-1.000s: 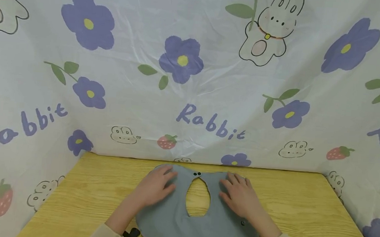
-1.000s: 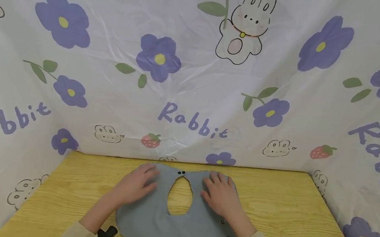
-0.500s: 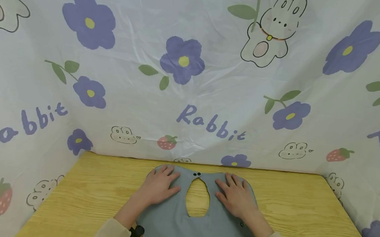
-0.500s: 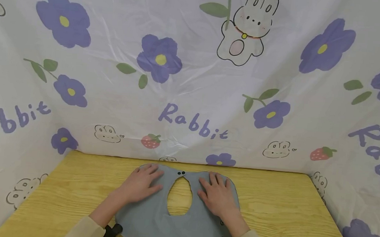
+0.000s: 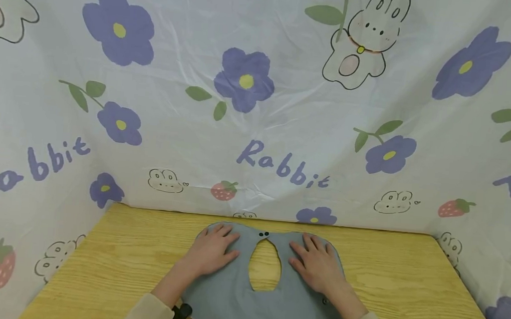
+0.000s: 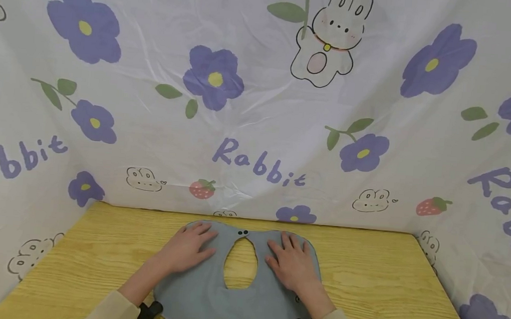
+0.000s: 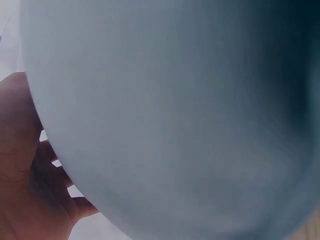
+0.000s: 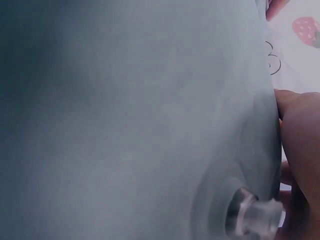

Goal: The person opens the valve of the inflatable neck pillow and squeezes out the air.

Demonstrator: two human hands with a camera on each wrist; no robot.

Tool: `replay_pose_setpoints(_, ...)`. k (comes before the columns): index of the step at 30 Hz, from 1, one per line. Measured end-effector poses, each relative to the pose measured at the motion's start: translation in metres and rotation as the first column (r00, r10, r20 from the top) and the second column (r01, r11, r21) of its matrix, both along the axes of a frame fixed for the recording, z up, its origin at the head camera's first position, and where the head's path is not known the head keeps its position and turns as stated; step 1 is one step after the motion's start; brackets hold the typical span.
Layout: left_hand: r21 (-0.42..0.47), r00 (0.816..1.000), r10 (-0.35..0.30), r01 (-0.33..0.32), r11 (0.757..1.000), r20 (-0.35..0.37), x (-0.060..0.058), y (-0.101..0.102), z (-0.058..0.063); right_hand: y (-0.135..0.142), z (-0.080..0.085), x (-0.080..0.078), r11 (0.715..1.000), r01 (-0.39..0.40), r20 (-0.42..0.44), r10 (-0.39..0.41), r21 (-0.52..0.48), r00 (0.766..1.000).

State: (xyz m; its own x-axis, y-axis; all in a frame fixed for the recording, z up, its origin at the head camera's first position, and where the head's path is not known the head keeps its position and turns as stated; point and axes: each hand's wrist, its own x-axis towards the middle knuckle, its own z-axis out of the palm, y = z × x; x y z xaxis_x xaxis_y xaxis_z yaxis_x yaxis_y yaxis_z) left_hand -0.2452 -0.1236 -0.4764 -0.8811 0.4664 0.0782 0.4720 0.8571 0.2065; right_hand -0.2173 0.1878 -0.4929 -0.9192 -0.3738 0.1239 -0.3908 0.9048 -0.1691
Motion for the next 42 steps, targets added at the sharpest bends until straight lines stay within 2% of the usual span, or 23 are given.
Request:
replay_pose_setpoints(7, 0.014, 1.000, 0.001, -0.001, 1.000, -0.013, 0.006, -0.002, 0.007, 0.004, 0.004, 0.004, 0.999, 0.004, 0.025, -0.003, -0.040, 1.000)
replay_pose_setpoints(14, 0.051, 0.998, -0.030, 0.032, 0.998, -0.046, 0.019, -0.008, 0.019, 0.009, 0.011, 0.013, 1.000, -0.009, 0.012, 0.010, -0.026, 1.000)
replay_pose_setpoints(18, 0.034, 0.999, -0.023, 0.025, 0.999, -0.041, 0.028, -0.013, 0.023, 0.010, 0.016, 0.021, 0.999, -0.032, 0.002, 0.032, -0.028, 0.999)
replay_pose_setpoints(27, 0.010, 0.999, -0.029, 0.029, 1.000, 0.023, 0.043, -0.015, 0.011, 0.015, 0.012, 0.034, 0.999, -0.036, 0.069, 0.036, -0.004, 0.997)
replay_pose_setpoints(34, 0.037, 0.999, -0.033, 0.032, 0.999, 0.023, 0.046, -0.016, 0.005, 0.014, 0.008, 0.036, 1.000, -0.024, 0.081, 0.024, 0.000, 0.996)
replay_pose_setpoints(42, 0.051, 0.999, -0.034, 0.033, 0.998, 0.028, 0.047, -0.015, 0.005, 0.014, 0.007, 0.036, 1.000, -0.018, 0.093, 0.019, -0.011, 0.995)
